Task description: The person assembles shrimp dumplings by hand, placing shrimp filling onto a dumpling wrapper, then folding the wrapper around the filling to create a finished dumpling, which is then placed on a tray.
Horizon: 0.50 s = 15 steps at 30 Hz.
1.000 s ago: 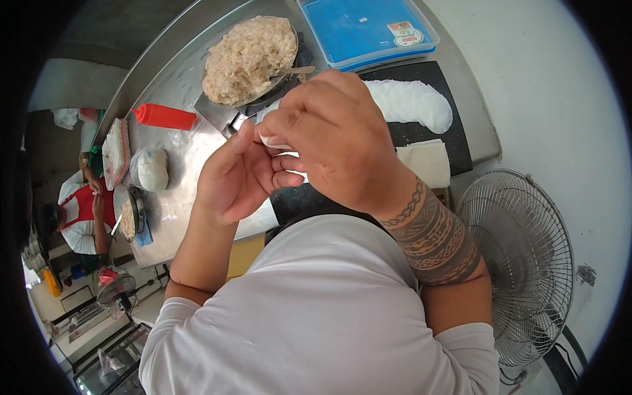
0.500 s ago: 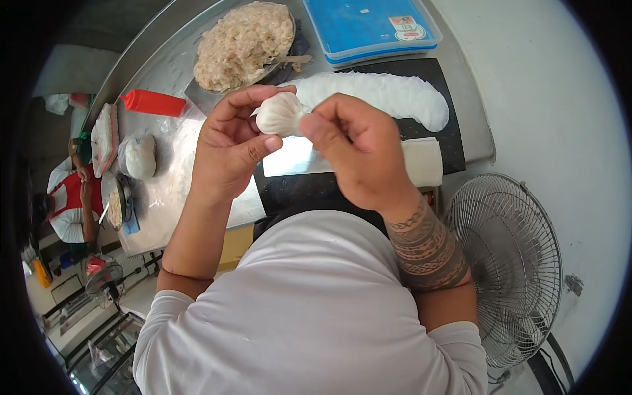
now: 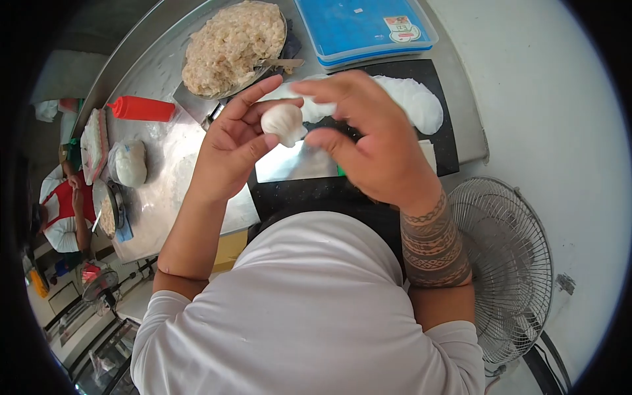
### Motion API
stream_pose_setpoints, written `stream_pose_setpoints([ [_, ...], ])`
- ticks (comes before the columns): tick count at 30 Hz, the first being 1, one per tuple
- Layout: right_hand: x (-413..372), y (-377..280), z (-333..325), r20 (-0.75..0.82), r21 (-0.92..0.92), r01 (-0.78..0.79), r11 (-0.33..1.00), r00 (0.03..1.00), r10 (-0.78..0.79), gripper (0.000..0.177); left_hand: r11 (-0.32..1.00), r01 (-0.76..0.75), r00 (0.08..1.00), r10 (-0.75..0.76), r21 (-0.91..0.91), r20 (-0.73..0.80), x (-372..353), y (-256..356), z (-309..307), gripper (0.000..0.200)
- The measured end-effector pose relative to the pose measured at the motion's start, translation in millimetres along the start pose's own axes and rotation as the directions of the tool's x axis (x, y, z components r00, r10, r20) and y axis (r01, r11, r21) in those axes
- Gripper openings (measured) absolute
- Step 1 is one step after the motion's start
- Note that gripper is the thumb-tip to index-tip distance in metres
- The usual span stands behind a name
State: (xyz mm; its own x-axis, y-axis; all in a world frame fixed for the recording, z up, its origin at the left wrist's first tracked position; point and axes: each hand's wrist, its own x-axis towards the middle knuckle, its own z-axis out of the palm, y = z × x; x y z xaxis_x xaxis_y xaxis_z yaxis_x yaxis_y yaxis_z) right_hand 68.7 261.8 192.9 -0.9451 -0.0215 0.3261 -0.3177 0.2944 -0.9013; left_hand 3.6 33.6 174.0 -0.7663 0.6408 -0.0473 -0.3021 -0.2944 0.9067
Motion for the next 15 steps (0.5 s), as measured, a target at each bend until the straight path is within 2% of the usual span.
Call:
stream_pose_setpoints([
  [1,7,-2,5,0.082,-0.117,0.114,0.986,0.991,-0.105,0.039,0.996,0.012,1.000,-0.013,0.094,0.019,3,1,-2,0.076],
  [2,15,-2,6,0.177,-0.223,0.238,0.945,0.964,-0.200,0.047,0.996,0.001,1.000,-0.003,0.089,0.020,6,1,-6,0.076],
  [4,23,5,6,0.368,-0.251,0.173,0.952,0.927,-0.072,0.049,0.983,0.041,0.993,-0.059,0.177,0.099,15,-3,-15,0.081],
  [6,35,18,6,0.423,-0.268,0.109,0.957,0.906,0.016,0.046,0.988,0.051,0.994,-0.064,0.146,0.085,20,-12,-20,0.080],
  [7,41,30,6,0.431,-0.273,0.118,0.955,0.902,0.012,0.046,0.989,0.108,0.994,-0.106,0.101,-0.016,22,-18,-24,0.080],
  [8,47,45,5,0.324,-0.286,0.129,0.950,0.946,-0.031,0.044,0.986,0.160,0.982,-0.154,0.050,-0.114,24,-26,-29,0.080],
  [9,56,60,3,0.212,-0.298,0.138,0.945,0.974,-0.075,0.042,0.974,0.190,0.971,-0.169,0.120,-0.167,25,-40,-39,0.075],
  [10,68,74,-1,0.218,-0.301,0.144,0.943,0.973,-0.079,0.042,0.962,0.205,0.961,-0.163,0.179,-0.223,24,-57,-47,0.070],
  [12,103,106,-11,0.075,-0.266,-0.138,0.954,0.984,0.164,0.035,0.924,0.221,0.946,-0.125,0.311,-0.300,14,-104,-70,0.060],
  [13,122,128,-16,0.078,-0.270,-0.133,0.954,0.984,0.159,0.035,0.882,0.211,0.938,-0.062,0.421,-0.340,5,-126,-79,0.055],
  [15,162,174,-25,0.030,-0.366,-0.095,0.926,0.993,0.114,0.031,0.713,0.208,0.928,0.072,0.670,-0.365,-10,-143,-85,0.047],
])
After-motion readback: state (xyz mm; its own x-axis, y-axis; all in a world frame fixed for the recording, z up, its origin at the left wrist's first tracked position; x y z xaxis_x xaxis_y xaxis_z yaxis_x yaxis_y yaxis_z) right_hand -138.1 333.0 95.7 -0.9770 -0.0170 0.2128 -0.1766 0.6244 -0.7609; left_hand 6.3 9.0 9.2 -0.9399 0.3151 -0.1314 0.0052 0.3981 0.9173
